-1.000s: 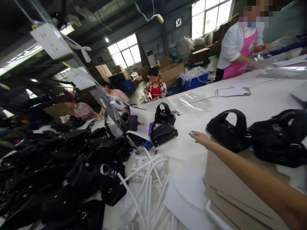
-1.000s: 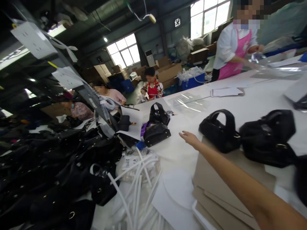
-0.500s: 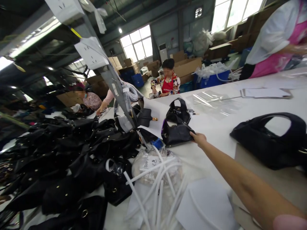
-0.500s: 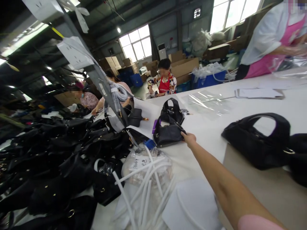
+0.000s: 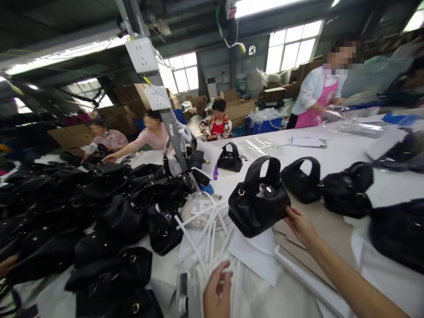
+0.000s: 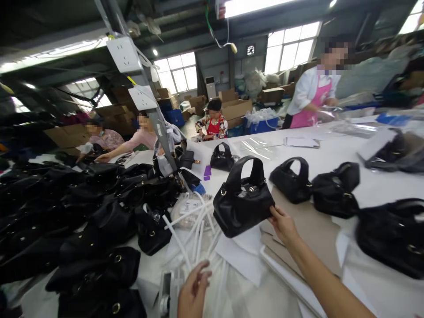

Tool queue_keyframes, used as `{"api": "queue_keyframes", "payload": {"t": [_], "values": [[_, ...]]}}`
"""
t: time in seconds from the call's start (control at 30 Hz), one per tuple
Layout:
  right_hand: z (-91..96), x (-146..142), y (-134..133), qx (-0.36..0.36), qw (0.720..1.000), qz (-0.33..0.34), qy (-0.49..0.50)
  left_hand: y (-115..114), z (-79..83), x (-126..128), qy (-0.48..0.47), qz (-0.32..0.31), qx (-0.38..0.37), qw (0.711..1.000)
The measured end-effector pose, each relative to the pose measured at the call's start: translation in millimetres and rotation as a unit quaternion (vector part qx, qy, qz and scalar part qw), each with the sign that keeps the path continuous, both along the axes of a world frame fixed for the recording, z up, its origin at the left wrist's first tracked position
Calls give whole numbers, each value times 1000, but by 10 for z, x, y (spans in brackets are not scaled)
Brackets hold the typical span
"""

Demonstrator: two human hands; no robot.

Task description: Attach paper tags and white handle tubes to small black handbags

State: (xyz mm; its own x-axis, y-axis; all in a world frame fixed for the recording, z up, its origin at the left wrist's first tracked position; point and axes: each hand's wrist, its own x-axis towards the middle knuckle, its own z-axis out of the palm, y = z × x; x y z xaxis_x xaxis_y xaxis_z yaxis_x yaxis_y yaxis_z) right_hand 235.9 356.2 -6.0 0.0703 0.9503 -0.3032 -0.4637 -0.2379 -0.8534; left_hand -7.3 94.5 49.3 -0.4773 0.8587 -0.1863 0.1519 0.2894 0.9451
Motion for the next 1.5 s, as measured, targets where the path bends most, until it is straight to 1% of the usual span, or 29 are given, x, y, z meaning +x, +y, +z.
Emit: {"api": "queue_keyframes", "payload": {"t": [0.03, 0.1, 0.17, 0.2, 0.27, 0.33, 0.4, 0.5, 0.6, 0.67, 0.77, 0.87, 0.93, 1.0, 1.07, 1.13, 1.2, 1.27, 1.3, 1.33, 1.4, 1.43, 1.5], "values": [[45, 75, -261, -4, 1000, 6, 13, 40, 129, -1, 0, 5, 30, 1000], [88, 174, -777, -16, 999, 18, 36, 63, 391, 17, 28, -11, 89, 996], [79, 229, -1256, -29, 998, 32, 39, -3, 602, 52, 55, -39, 130, 989], [61, 246, -1472, -38, 998, 39, 34, -67, 674, 71, 66, -54, 138, 987], [17, 267, -1849, -56, 997, 53, 22, -242, 744, 107, 72, -90, 132, 985], [-19, 272, -2144, -68, 995, 67, 8, -453, 734, 138, 58, -124, 111, 984], [-33, 262, -2362, -71, 994, 79, -9, -669, 680, 159, 38, -151, 95, 983], [-25, 235, -2569, -68, 993, 92, -37, -957, 574, 159, 15, -172, 85, 981], [-28, 214, -2703, -69, 992, 94, -58, -1161, 468, 110, -10, -189, 62, 980], [-47, 194, -2793, -72, 992, 83, -64, -1244, 402, 55, -22, -198, 48, 979], [-89, 136, -2958, -70, 994, 59, -67, -1308, 328, -38, -26, -200, 48, 978], [-124, 44, -3127, -66, 995, 35, -70, -1340, 320, -83, -2, -206, 64, 976], [-139, -26, -3212, -64, 995, 25, -71, -1378, 337, -45, 28, -226, 81, 970], [-142, -88, -3269, -73, 989, 20, -124, -1445, 327, 52, 58, -262, 90, 959], [-113, -128, -3322, -97, 974, 12, -205, -1535, 260, 174, 75, -308, 80, 945], [-23, -151, -3401, -105, 956, 8, -273, -1624, 139, 273, 79, -334, 61, 937], [152, -183, -3521, -68, 950, 12, -304, -1687, 7, 320, 78, -339, 47, 936], [401, -256, -3658, -25, 953, 33, -301, -1710, -86, 326, 84, -344, 48, 934], [539, -311, -3718, -24, 963, 54, -263, -1709, -107, 323, 88, -353, 55, 930], [677, -373, -3767, -39, 972, 86, -216, -1701, -110, 322, 92, -363, 65, 925], [925, -494, -3813, -55, 973, 153, -166, -1676, -73, 323, 93, -380, 89, 916], [1027, -536, -3810, -48, 970, 170, -168, -1661, -41, 322, 88, -386, 102, 912], [1188, -557, -3769, -18, 960, 175, -216, -1634, 15, 292, 69, -386, 123, 912]]}}
